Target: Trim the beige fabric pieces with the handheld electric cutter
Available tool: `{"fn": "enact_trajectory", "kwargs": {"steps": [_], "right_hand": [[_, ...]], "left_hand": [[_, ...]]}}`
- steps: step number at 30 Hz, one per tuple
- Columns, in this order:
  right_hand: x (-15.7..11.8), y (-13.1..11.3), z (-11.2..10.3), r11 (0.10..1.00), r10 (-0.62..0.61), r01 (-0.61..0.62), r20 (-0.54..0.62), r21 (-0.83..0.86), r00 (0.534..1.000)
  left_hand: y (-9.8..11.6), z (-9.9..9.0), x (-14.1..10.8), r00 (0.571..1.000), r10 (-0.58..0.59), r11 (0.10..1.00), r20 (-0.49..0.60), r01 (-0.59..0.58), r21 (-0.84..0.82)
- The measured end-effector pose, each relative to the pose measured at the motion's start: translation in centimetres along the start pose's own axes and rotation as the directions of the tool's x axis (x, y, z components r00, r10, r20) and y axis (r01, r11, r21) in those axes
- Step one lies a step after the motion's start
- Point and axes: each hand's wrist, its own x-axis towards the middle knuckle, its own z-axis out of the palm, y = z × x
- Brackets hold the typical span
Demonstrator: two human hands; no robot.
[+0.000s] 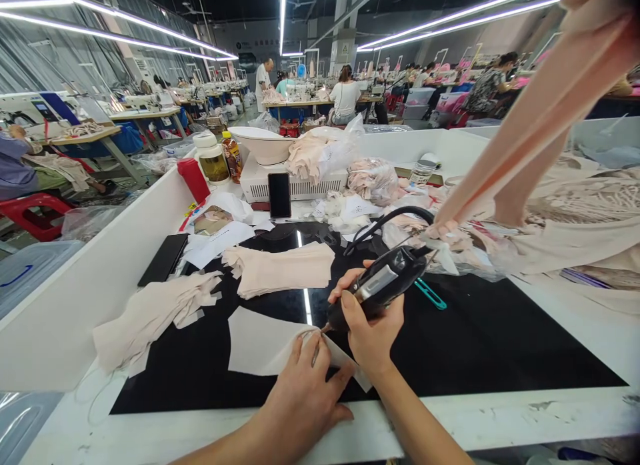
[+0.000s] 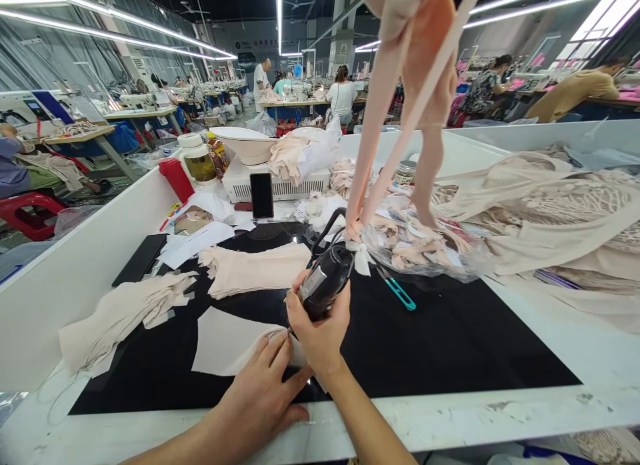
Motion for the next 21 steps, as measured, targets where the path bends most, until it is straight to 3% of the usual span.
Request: {"fn": "enact_trajectory", "kwargs": {"steps": [10, 21], "right_hand": [[-0.07, -0.02, -0.01, 1.000, -0.002, 0.002, -0.001, -0.006, 1.000], [-0.22, -0.99, -0.24, 1.000, 0.015, -0.014, -0.040, 0.027, 0.999]], "left_hand": [[-0.13, 0.06, 0.05, 1.000, 0.002, 1.000, -0.023, -0.002, 0.009], [-0.06, 0.13, -0.11, 0.999, -0.005, 1.000, 0.041, 0.005, -0.003]]}}
